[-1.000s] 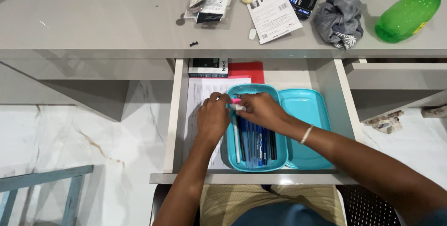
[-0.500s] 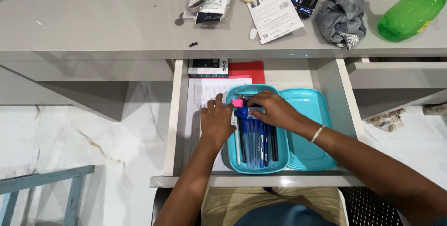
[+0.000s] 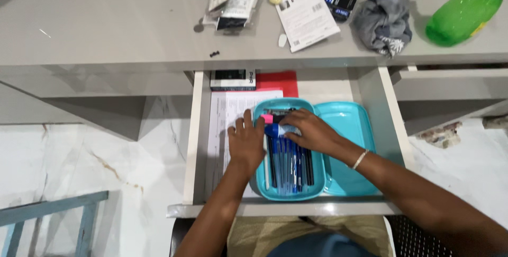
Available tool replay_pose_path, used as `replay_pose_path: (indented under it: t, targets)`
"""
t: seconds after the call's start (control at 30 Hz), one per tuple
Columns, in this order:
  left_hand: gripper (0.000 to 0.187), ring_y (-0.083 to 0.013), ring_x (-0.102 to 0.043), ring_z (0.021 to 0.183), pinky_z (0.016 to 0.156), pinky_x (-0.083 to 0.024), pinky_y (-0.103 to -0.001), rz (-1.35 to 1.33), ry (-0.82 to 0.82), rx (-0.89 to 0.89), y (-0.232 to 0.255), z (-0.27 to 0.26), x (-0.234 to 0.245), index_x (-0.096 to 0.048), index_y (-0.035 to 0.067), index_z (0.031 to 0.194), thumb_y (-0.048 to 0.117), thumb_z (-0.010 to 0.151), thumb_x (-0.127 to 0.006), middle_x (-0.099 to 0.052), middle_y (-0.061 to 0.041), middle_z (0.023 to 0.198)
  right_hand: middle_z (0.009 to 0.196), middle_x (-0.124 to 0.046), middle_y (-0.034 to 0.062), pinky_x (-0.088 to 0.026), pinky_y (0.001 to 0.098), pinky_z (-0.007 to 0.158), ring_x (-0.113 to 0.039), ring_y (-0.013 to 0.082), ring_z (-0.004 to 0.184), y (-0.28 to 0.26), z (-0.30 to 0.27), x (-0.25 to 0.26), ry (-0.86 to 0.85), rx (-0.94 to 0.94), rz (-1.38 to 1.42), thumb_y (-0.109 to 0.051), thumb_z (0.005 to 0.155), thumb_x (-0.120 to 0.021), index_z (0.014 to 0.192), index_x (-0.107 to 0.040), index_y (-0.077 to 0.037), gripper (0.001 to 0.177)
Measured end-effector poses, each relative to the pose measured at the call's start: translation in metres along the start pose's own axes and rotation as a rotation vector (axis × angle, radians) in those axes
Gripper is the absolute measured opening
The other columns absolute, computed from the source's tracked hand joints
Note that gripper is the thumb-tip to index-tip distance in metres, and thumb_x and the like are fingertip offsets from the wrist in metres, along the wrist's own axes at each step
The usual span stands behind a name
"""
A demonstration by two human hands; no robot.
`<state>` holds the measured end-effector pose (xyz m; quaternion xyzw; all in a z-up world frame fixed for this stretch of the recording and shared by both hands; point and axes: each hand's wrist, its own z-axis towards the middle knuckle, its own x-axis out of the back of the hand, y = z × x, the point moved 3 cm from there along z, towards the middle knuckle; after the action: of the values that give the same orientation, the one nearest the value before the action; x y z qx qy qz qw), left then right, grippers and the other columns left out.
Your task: The person organizes various stationery items into a light blue plastic container placed inside an open drawer. They pick up pens, markers, and small packaged items from the desk surface and arrange them neatly within the container. The person also handles a small white packet and a red box, placing them into the organizer.
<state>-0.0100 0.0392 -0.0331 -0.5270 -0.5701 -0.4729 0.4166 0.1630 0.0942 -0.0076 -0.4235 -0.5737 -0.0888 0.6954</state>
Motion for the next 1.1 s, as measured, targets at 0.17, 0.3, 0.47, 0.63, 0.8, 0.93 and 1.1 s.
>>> replay_pose_path:
  t: [0.17,0.3,0.47,0.63,0.8,0.93,1.1]
  targets:
    - [0.133,-0.0412,-0.024,0.149,0.111,-0.031,-0.063,0.072,-0.190,0.044,0.007,-0.004,0.000,-0.012,0.016,0.162,0.046,0.064,-0.097,-0.006,-0.024,0.167,0.117,-0.071,0.0098,-0.049,0.0435,0.103,-0.061,0.0296,0.117,0.000,-0.002,0.006,0.026,-0.033,0.032,-0.020,0.084,-0.075,0.115,-0.072,-0.007,0.033]
    - [0.147,-0.0428,-0.016,0.153,0.110,-0.027,-0.071,0.090,-0.292,0.078,0.009,-0.005,-0.003,-0.002,0.016,0.165,0.049,0.061,-0.099,0.003,-0.026,0.169,0.117,-0.071,0.0101,-0.049,0.0432,0.102,-0.061,0.0306,0.116,0.001,-0.002,0.006,0.057,0.007,0.023,-0.019,0.084,-0.075,0.114,-0.072,-0.007,0.032]
    - [0.151,-0.0453,-0.006,0.155,0.108,-0.021,-0.080,0.111,-0.315,0.058,0.014,-0.009,-0.003,0.006,0.012,0.164,0.048,0.062,-0.099,0.010,-0.029,0.169,0.115,-0.072,0.0104,-0.058,0.0394,0.089,-0.066,0.0289,0.111,0.002,0.009,0.012,0.113,0.003,0.106,-0.020,0.083,-0.075,0.114,-0.073,-0.007,0.033]
    - [0.148,-0.0446,0.000,0.156,0.111,-0.015,-0.081,0.029,-0.345,0.038,0.014,-0.007,0.004,0.008,0.010,0.164,0.054,0.067,-0.094,0.014,-0.029,0.169,0.109,-0.074,0.0149,-0.057,0.0397,0.086,-0.070,0.0308,0.100,-0.005,0.053,0.047,0.362,0.119,0.076,-0.017,0.088,-0.075,0.112,-0.073,-0.004,0.028]
    - [0.133,-0.0421,-0.003,0.157,0.115,-0.011,-0.075,-0.029,-0.213,0.064,0.013,-0.007,0.006,-0.001,0.009,0.165,0.056,0.075,-0.086,0.008,-0.027,0.169,0.109,-0.070,0.0151,-0.058,0.0378,0.085,-0.070,0.0292,0.094,-0.022,0.126,0.092,0.517,0.058,0.135,-0.015,0.088,-0.074,0.121,-0.070,-0.003,0.035]
    - [0.119,-0.0452,-0.005,0.154,0.113,-0.010,-0.076,-0.025,-0.137,0.044,0.013,-0.008,0.004,-0.011,0.007,0.163,0.058,0.081,-0.080,0.006,-0.029,0.168,0.125,-0.057,0.0267,-0.052,0.0480,0.087,-0.063,0.0385,0.101,-0.039,0.173,0.117,0.557,0.152,-0.084,-0.012,0.074,-0.080,0.130,-0.066,0.001,0.059]
    - [0.113,-0.0457,-0.003,0.154,0.113,-0.007,-0.077,-0.067,-0.144,0.033,0.014,-0.004,-0.001,-0.018,0.008,0.163,0.057,0.081,-0.080,0.006,-0.029,0.168,0.126,-0.067,0.0123,-0.051,0.0459,0.101,-0.062,0.0334,0.115,-0.030,0.223,0.121,0.468,0.083,-0.198,-0.012,0.083,-0.075,0.119,-0.073,-0.008,0.036]
